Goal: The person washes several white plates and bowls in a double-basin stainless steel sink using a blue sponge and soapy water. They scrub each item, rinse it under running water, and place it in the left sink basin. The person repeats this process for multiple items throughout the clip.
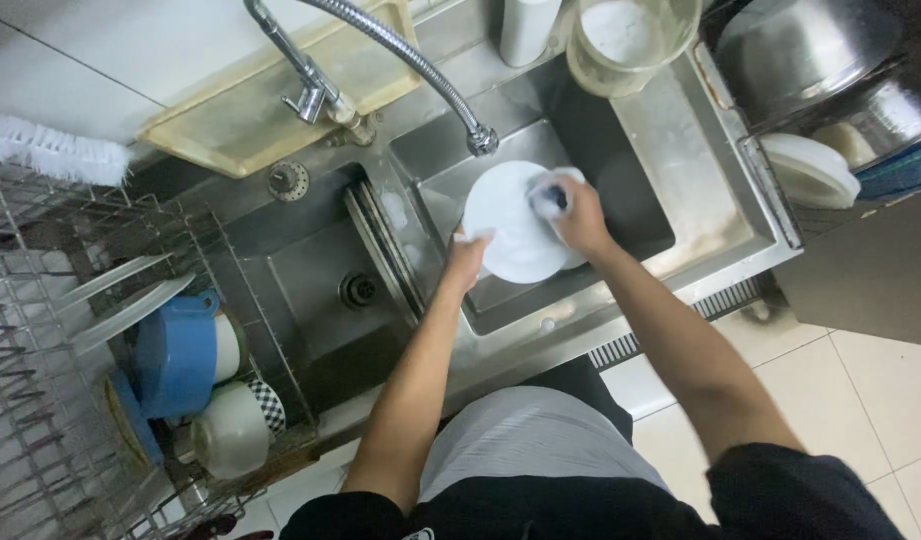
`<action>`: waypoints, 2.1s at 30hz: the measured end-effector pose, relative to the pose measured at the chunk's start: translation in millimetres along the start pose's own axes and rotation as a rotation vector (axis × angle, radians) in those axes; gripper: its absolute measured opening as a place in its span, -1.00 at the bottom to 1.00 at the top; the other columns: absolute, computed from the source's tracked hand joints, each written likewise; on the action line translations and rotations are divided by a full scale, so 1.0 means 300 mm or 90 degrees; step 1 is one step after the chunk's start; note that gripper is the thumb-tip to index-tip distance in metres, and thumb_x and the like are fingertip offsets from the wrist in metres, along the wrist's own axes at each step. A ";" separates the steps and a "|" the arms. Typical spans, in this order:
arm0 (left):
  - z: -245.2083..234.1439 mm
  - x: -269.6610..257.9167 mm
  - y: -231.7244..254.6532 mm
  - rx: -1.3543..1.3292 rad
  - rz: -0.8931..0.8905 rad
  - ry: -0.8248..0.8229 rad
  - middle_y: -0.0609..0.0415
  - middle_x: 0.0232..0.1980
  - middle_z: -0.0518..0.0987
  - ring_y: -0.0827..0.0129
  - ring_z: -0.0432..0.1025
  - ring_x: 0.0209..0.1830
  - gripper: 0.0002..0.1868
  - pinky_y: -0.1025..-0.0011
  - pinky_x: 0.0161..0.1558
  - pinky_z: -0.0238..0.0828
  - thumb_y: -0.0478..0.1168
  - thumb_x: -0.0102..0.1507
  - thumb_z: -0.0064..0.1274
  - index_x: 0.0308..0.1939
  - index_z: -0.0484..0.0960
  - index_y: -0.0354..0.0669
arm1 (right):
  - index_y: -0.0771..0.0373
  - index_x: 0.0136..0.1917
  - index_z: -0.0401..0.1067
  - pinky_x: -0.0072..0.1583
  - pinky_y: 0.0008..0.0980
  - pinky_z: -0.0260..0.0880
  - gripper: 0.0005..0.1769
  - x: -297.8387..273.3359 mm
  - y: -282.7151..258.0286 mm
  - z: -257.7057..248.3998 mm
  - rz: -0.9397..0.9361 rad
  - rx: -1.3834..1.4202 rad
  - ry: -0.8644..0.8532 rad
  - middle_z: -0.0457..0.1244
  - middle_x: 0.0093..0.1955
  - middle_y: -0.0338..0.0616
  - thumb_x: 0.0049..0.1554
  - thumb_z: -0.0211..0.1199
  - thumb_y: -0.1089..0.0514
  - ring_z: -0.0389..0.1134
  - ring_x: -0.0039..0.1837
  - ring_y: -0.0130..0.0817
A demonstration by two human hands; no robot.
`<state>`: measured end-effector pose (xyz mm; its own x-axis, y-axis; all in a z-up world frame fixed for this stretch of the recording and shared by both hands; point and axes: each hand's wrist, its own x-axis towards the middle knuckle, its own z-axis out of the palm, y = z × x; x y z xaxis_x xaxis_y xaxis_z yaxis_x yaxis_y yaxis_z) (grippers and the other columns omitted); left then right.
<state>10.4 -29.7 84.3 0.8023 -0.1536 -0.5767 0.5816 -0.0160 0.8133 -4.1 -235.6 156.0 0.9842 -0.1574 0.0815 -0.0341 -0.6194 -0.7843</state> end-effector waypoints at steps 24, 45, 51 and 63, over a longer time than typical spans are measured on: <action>-0.037 -0.006 0.000 0.038 0.002 -0.036 -0.41 0.46 0.36 -0.17 0.25 0.55 -0.19 -0.05 0.50 0.19 -0.28 0.27 0.17 0.57 0.21 -0.34 | 0.00 0.43 0.38 0.17 -0.09 0.46 -0.50 -0.169 -0.021 0.101 -0.024 -0.485 -0.294 0.41 0.07 0.03 0.22 0.17 0.06 0.50 0.06 -0.11; -0.077 0.097 -0.122 -0.306 0.031 0.016 -0.27 0.15 0.60 0.11 0.52 0.04 -0.44 0.32 0.05 0.52 -0.41 0.24 0.08 0.35 0.44 -0.42 | 0.33 0.35 0.39 0.10 0.02 0.38 -0.47 0.574 0.102 -0.567 -0.283 -0.222 0.235 0.39 0.14 0.20 0.14 0.43 0.37 0.39 0.09 0.24; -0.082 0.103 -0.146 -0.257 -0.002 0.155 -0.16 0.17 0.64 0.13 0.50 0.22 -0.38 -0.03 0.24 0.44 -0.29 0.19 0.36 0.33 0.55 -0.23 | 0.34 0.42 0.39 0.29 0.14 0.38 -0.61 0.256 0.058 -0.297 -0.030 0.150 0.147 0.32 0.23 0.24 0.36 0.33 0.32 0.39 0.27 0.21; -0.103 0.103 -0.037 0.048 0.013 0.146 -0.37 0.29 0.57 -0.08 0.45 0.37 -0.13 0.02 0.41 0.33 -0.05 0.06 0.52 0.40 0.53 -0.23 | 0.23 0.54 0.30 0.41 -0.01 0.38 -0.10 -0.007 0.143 0.096 0.630 0.510 0.025 0.35 0.35 0.14 0.03 0.63 0.09 0.36 0.45 0.01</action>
<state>32.9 -3.8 54.9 0.8280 0.0736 -0.5558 0.5606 -0.0909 0.8231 -2.6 -239.6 104.5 0.5927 -0.3159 -0.7409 -0.6194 0.4092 -0.6700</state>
